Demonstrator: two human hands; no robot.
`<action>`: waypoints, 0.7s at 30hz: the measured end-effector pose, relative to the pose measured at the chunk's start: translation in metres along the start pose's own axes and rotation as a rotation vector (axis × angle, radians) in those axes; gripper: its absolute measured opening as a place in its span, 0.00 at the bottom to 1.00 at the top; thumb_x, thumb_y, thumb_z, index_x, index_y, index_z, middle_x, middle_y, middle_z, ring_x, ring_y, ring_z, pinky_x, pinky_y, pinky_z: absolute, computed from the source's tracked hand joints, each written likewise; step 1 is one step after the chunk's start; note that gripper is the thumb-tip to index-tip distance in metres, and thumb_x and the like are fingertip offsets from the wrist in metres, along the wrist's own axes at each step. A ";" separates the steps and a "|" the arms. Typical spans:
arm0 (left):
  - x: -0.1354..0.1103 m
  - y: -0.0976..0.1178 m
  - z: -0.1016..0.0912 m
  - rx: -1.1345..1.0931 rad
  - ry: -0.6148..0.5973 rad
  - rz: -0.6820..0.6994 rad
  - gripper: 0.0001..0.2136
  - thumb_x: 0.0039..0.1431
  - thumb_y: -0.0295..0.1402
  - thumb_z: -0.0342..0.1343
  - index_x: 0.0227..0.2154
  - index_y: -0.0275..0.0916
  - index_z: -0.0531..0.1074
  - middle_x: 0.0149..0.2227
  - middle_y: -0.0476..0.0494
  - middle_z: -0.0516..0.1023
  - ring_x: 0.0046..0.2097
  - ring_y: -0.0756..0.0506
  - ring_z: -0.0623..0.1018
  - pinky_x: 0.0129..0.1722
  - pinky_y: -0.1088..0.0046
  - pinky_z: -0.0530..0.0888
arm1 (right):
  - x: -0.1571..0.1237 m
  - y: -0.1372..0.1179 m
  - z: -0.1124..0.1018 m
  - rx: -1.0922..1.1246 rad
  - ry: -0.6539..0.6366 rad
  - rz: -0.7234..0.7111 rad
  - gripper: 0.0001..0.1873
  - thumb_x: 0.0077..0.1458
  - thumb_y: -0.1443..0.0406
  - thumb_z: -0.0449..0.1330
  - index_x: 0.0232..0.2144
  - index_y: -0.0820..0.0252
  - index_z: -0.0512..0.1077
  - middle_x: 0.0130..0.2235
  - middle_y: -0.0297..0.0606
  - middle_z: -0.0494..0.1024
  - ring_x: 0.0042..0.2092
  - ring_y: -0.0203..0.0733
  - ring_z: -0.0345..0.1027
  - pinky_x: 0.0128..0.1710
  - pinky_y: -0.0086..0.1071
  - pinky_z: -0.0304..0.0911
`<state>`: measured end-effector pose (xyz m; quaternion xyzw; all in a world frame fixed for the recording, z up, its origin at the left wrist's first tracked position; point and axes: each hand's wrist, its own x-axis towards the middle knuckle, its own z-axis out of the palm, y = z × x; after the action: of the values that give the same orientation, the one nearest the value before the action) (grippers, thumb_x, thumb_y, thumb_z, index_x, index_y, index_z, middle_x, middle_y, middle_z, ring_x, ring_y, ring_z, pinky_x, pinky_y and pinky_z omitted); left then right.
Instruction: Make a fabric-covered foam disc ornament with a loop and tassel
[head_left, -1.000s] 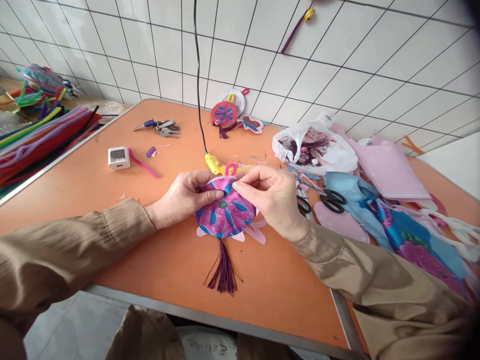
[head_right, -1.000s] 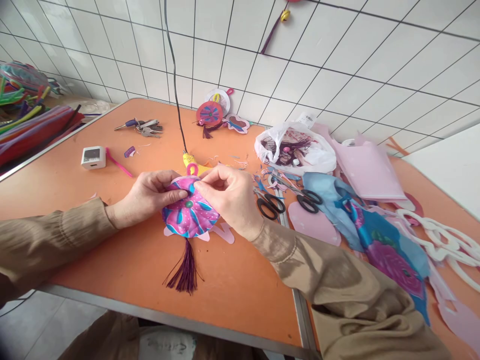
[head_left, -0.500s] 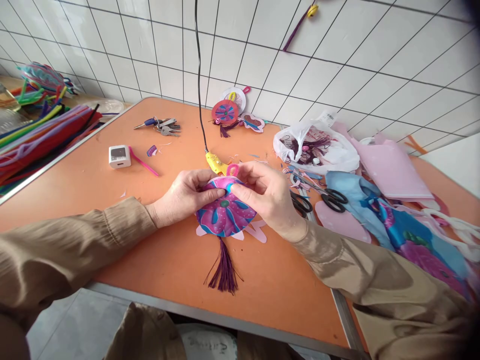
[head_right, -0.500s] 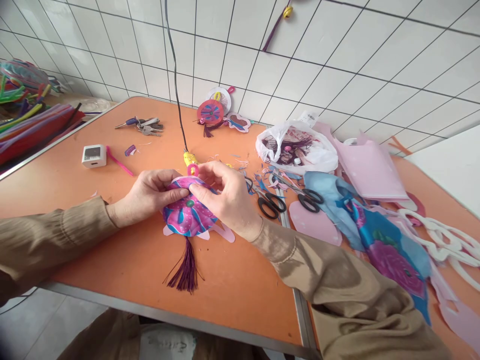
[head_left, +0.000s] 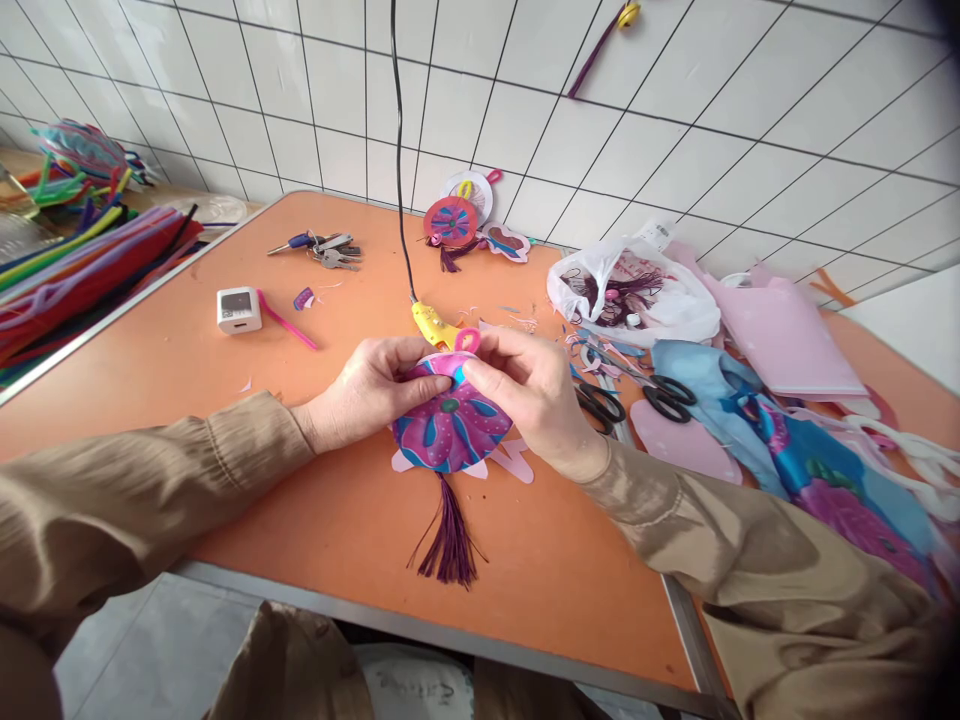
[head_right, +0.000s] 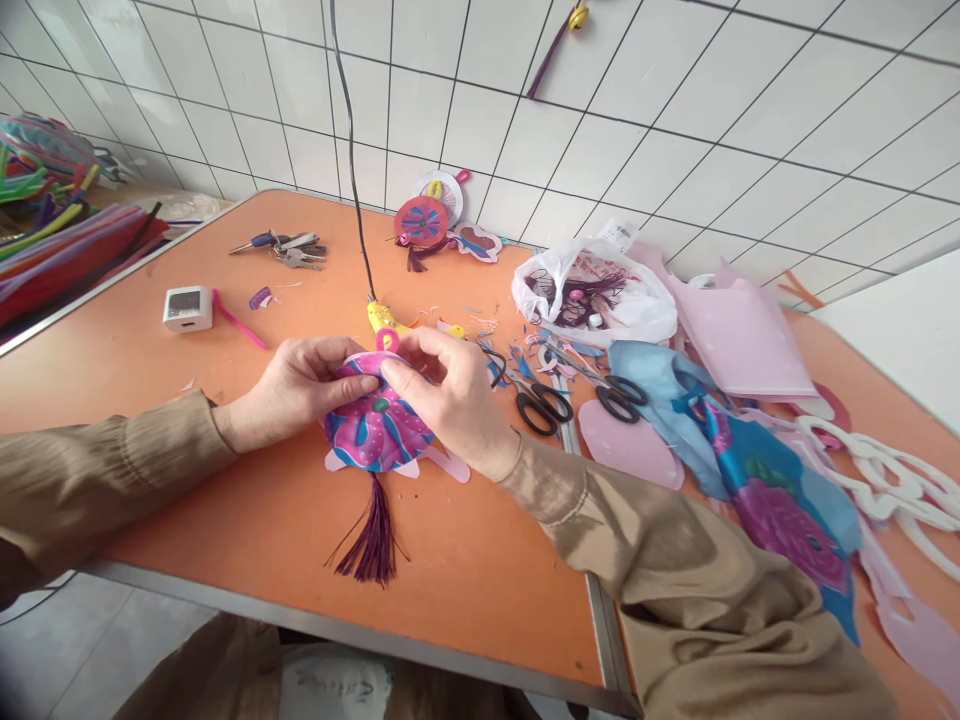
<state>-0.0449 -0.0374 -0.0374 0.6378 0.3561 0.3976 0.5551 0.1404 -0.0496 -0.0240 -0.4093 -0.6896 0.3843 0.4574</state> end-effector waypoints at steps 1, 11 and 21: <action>0.000 0.000 0.000 -0.006 -0.001 0.001 0.16 0.49 0.41 0.71 0.29 0.33 0.75 0.24 0.49 0.75 0.25 0.52 0.72 0.24 0.80 0.70 | 0.000 0.000 0.000 -0.008 0.007 0.001 0.09 0.55 0.59 0.62 0.29 0.59 0.73 0.28 0.34 0.74 0.31 0.37 0.67 0.31 0.34 0.63; 0.000 0.002 0.001 -0.036 -0.019 0.001 0.16 0.48 0.41 0.71 0.29 0.33 0.75 0.24 0.50 0.75 0.25 0.52 0.73 0.23 0.81 0.70 | -0.001 0.004 0.000 0.014 0.012 0.003 0.10 0.56 0.59 0.60 0.28 0.59 0.72 0.27 0.34 0.73 0.30 0.37 0.67 0.31 0.34 0.62; 0.000 0.000 0.000 -0.038 -0.016 -0.032 0.14 0.48 0.36 0.71 0.30 0.32 0.75 0.24 0.50 0.75 0.25 0.54 0.73 0.23 0.83 0.71 | 0.000 0.008 0.003 -0.017 0.047 -0.021 0.08 0.55 0.61 0.61 0.30 0.62 0.76 0.34 0.41 0.82 0.37 0.42 0.74 0.39 0.37 0.68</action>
<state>-0.0454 -0.0377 -0.0369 0.6246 0.3542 0.3903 0.5763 0.1396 -0.0470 -0.0321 -0.4151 -0.6860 0.3639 0.4740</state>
